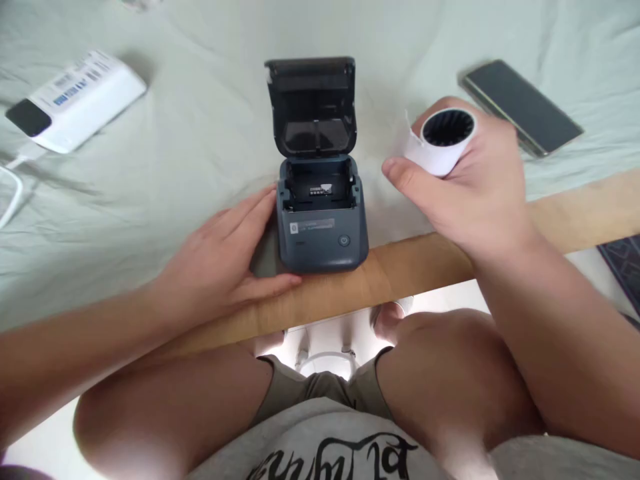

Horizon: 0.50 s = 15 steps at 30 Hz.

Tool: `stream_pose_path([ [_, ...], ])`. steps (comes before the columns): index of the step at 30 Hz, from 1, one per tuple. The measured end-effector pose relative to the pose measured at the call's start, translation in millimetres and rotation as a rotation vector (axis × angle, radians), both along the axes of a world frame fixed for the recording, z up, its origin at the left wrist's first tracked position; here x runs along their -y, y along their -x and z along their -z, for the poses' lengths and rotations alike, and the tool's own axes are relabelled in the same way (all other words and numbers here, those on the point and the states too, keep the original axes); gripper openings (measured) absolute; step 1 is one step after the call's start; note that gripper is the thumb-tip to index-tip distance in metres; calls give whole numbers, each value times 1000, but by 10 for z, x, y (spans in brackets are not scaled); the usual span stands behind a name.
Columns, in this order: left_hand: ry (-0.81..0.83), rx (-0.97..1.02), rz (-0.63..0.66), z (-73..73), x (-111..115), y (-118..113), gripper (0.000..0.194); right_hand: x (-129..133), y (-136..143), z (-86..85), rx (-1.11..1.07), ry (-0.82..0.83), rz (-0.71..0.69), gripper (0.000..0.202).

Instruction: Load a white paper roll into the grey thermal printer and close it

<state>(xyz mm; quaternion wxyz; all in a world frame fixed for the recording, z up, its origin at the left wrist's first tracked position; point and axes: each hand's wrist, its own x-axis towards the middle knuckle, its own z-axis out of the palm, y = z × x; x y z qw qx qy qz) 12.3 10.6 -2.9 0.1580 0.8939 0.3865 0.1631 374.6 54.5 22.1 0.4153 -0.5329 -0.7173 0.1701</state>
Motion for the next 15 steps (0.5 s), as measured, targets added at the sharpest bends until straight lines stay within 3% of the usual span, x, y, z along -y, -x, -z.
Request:
stream_pose_path([
  [4, 17, -20, -14, -8, 6, -10, 113, 35, -71, 9, 327, 1, -38, 98],
  [9, -10, -9, -13, 13, 23, 29, 109, -37, -154, 93, 436, 44, -64, 110],
  [11, -18, 4, -8, 20, 23, 53, 107, -52, -166, 115, 466, 84, -87, 101],
  [15, -33, 30, 8, 7, 24, 78, 106, -26, -169, 95, 475, 139, -135, 59],
])
